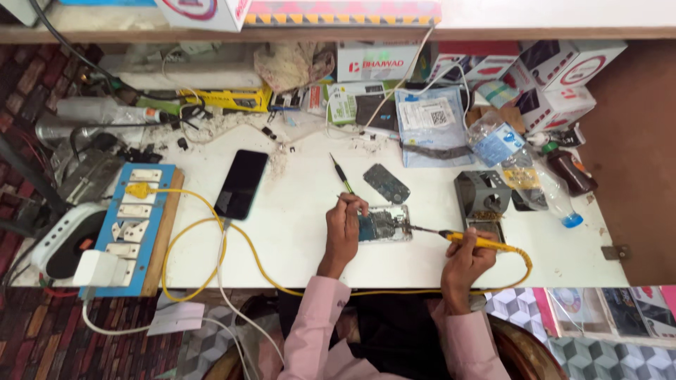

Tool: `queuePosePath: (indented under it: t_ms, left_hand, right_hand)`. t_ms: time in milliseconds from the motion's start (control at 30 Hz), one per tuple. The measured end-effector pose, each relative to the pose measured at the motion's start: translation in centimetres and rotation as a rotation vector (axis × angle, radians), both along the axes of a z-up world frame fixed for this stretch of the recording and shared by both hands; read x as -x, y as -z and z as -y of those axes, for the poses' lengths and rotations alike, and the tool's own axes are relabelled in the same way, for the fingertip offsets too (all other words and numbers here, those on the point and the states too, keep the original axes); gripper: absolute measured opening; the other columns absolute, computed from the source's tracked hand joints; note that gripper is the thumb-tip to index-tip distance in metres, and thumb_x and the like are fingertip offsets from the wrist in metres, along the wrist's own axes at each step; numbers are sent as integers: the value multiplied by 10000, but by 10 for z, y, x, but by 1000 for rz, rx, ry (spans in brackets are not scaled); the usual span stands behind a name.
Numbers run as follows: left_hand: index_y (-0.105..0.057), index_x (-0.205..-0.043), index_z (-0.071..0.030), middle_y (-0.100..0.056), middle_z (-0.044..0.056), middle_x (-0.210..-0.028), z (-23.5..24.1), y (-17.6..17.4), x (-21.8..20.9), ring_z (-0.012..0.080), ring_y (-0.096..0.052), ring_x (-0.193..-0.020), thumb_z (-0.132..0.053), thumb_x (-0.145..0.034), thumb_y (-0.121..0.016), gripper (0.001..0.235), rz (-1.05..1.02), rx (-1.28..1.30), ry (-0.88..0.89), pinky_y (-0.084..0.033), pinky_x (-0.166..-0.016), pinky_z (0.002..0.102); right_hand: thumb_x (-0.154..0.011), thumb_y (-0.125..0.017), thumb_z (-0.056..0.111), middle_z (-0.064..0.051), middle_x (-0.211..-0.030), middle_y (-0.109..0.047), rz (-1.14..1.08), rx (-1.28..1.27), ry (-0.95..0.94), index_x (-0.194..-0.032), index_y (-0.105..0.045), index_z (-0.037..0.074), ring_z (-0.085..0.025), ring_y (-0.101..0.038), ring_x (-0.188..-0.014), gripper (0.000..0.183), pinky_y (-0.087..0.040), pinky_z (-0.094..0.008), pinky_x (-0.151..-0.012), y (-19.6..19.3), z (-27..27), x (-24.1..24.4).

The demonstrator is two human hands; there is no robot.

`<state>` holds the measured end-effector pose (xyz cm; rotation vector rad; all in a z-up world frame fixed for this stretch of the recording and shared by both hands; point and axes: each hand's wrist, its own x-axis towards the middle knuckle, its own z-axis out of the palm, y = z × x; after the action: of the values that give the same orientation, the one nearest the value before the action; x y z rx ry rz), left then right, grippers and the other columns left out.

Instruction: The person uses a soldering iron and a small tool to work on a disassembled mobile phone motherboard placed on a white workbench. The person repeatedly applies the soldering iron to various points on the circuit board while holding the board steady with the other hand.

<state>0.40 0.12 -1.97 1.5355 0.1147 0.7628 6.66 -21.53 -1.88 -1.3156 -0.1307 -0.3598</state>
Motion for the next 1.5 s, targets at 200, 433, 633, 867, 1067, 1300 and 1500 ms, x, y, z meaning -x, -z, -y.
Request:
queuePosePath:
  t_ms: [200,433,633,867,1067,1300,1500]
  left_hand:
    - [-582,-1013,-30,-674,36,-811,-2,-8,-1,24,-375,-514,-274,-1103,-405,315,-59,86,11,-323,-457,215]
    - [-550,-1084,-23,-660,80,-815,-1,-8,-6,62,-501,-548,-282,-1129,-433,287,111,473,-109,-422,-510,212]
    - [-543,-1119,-23,-660,69,-837,-1,-4,-7,61,-524,-594,-260,-1124,-427,264,36,383,-3,-446,-559,214]
    - [-588,-1111,1,-656,55,-824,3,0,-4,49,-479,-608,-192,-1126,-440,244,-6,271,-12,-419,-568,214]
    - [-604,-1158,5,-685,51,-843,7,-4,0,46,-433,-636,-200,-1124,-430,270,3,128,-48,-387,-590,220]
    - [-599,-1181,21,-764,108,-990,4,-17,2,134,-683,-883,-224,-1099,-546,264,2,-180,-135,-534,-848,296]
    - [-575,-1194,7,-780,108,-977,4,-18,1,149,-698,-936,-187,-1081,-538,227,-38,202,-33,-534,-938,322]
  right_hand:
    - [-1100,-530,83,-44,-711,-504,-30,12,24,-993,-440,39,-85,-439,-508,146,-385,-242,-469,2,2,2]
    - [-1098,-522,72,-48,-738,-508,-11,35,36,-987,-444,36,-83,-433,-504,140,-377,-241,-464,3,2,2]
    - [-1102,-528,67,-49,-741,-511,18,16,8,-991,-438,36,-82,-430,-515,147,-367,-242,-473,1,2,4]
    - [-1116,-534,92,-45,-693,-500,-27,48,21,-980,-449,45,-81,-424,-495,167,-358,-239,-462,-3,1,3]
    - [-1109,-526,83,-36,-721,-505,-15,43,20,-977,-442,47,-77,-423,-501,160,-366,-241,-462,-2,1,1]
    - [-1118,-532,99,-35,-707,-485,-40,36,23,-989,-427,50,-82,-424,-499,174,-366,-239,-465,-1,2,0]
    - [-1114,-529,102,-33,-717,-495,-46,46,24,-987,-436,49,-84,-433,-501,166,-377,-238,-470,-4,2,1]
